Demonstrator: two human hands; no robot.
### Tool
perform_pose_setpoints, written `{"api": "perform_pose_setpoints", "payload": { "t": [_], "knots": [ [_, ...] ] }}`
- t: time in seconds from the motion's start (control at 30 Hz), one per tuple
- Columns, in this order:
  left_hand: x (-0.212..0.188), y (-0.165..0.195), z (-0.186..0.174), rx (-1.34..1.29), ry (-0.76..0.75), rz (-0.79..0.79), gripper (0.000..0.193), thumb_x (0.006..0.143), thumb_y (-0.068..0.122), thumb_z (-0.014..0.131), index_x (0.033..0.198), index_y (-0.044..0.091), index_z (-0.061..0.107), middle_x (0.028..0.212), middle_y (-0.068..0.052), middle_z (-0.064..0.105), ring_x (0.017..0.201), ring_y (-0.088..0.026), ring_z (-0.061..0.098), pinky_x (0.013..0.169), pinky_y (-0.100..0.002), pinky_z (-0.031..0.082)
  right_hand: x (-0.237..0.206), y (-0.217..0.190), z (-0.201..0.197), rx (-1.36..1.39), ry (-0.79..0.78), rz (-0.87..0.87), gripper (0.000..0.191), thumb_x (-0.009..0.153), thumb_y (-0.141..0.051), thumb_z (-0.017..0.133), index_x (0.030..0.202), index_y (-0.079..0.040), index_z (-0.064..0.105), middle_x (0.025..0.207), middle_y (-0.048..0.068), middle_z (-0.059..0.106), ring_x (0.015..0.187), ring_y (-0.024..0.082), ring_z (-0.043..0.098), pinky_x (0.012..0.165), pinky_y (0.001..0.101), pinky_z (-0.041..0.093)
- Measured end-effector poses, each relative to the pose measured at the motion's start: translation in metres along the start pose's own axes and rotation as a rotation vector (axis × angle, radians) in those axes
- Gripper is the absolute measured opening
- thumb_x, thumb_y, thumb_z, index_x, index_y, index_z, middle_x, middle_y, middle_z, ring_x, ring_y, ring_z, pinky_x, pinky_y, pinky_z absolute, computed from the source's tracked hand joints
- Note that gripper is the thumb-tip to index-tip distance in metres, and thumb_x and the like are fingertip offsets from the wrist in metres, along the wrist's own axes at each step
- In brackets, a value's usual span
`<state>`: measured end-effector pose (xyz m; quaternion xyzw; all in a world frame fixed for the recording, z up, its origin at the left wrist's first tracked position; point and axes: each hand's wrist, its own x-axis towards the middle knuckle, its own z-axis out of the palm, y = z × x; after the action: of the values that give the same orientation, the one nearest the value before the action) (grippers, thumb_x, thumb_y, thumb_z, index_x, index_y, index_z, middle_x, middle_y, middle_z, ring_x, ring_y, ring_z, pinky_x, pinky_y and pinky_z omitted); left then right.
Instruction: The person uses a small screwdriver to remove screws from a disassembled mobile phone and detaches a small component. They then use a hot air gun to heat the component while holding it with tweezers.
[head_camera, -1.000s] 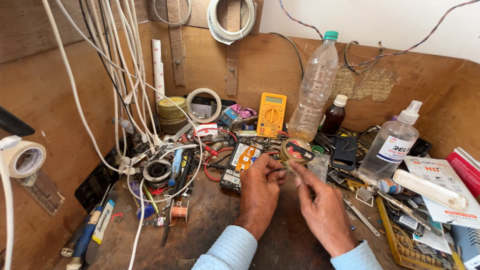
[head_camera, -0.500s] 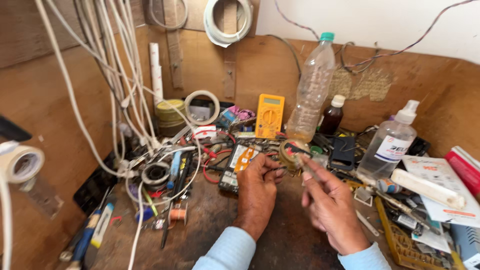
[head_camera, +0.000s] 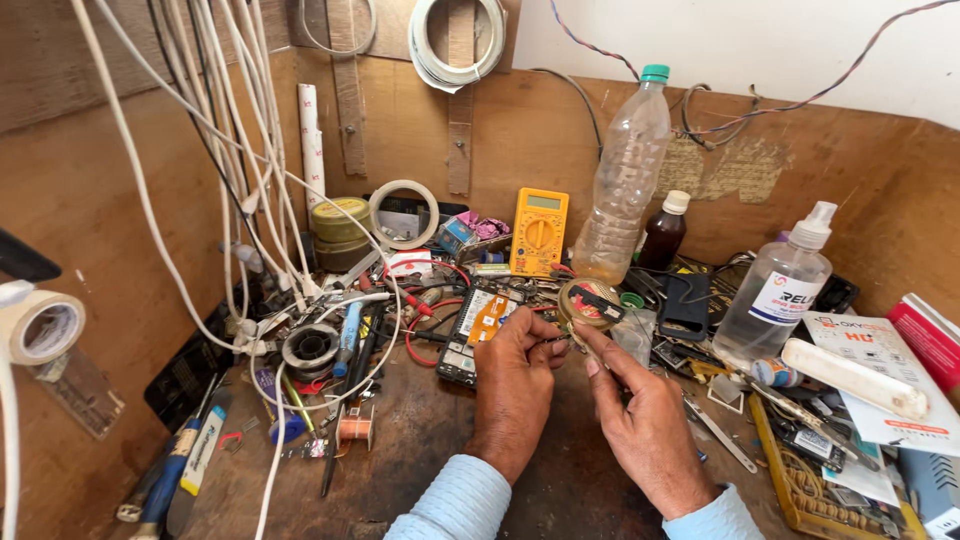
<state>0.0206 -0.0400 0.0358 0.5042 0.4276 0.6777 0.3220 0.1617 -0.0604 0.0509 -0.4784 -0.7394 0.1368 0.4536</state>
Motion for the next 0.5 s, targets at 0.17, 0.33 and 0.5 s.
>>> {"api": "perform_pose_setpoints", "payload": {
  "t": [0.17, 0.33, 0.5],
  "knots": [
    [0.002, -0.004, 0.004, -0.074, -0.011, -0.117, 0.007, 0.090, -0.009, 0.066, 0.092, -0.003, 0.065, 0.082, -0.008, 0.073, 0.073, -0.014, 0.074, 0.064, -0.027, 0.064, 0.005, 0.004, 0.000, -0.030, 0.101, 0.004, 0.039, 0.097, -0.015, 0.061, 0.135, -0.018, 0.067, 0.103, 0.016, 0.079, 0.086, 0.012, 0.074, 0.074, 0.0325, 0.058],
    [0.010, -0.013, 0.008, -0.420, -0.045, -0.332, 0.027, 0.086, -0.010, 0.066, 0.111, 0.000, 0.062, 0.090, -0.016, 0.076, 0.076, -0.022, 0.076, 0.067, -0.031, 0.066, 0.003, -0.005, -0.004, 0.002, 0.056, 0.288, 0.043, 0.096, -0.018, 0.060, 0.138, -0.027, 0.065, 0.094, 0.009, 0.083, 0.054, 0.014, 0.063, 0.055, 0.0329, 0.055],
    [0.012, -0.019, 0.004, -0.584, -0.086, -0.420, 0.023, 0.094, -0.001, 0.063, 0.115, -0.010, 0.065, 0.098, -0.020, 0.076, 0.086, -0.027, 0.078, 0.077, -0.034, 0.067, 0.004, -0.012, -0.003, -0.024, 0.087, 0.210, 0.043, 0.097, -0.017, 0.060, 0.138, -0.025, 0.064, 0.080, 0.011, 0.078, 0.052, 0.011, 0.060, 0.054, 0.0316, 0.053]
  ]
}}
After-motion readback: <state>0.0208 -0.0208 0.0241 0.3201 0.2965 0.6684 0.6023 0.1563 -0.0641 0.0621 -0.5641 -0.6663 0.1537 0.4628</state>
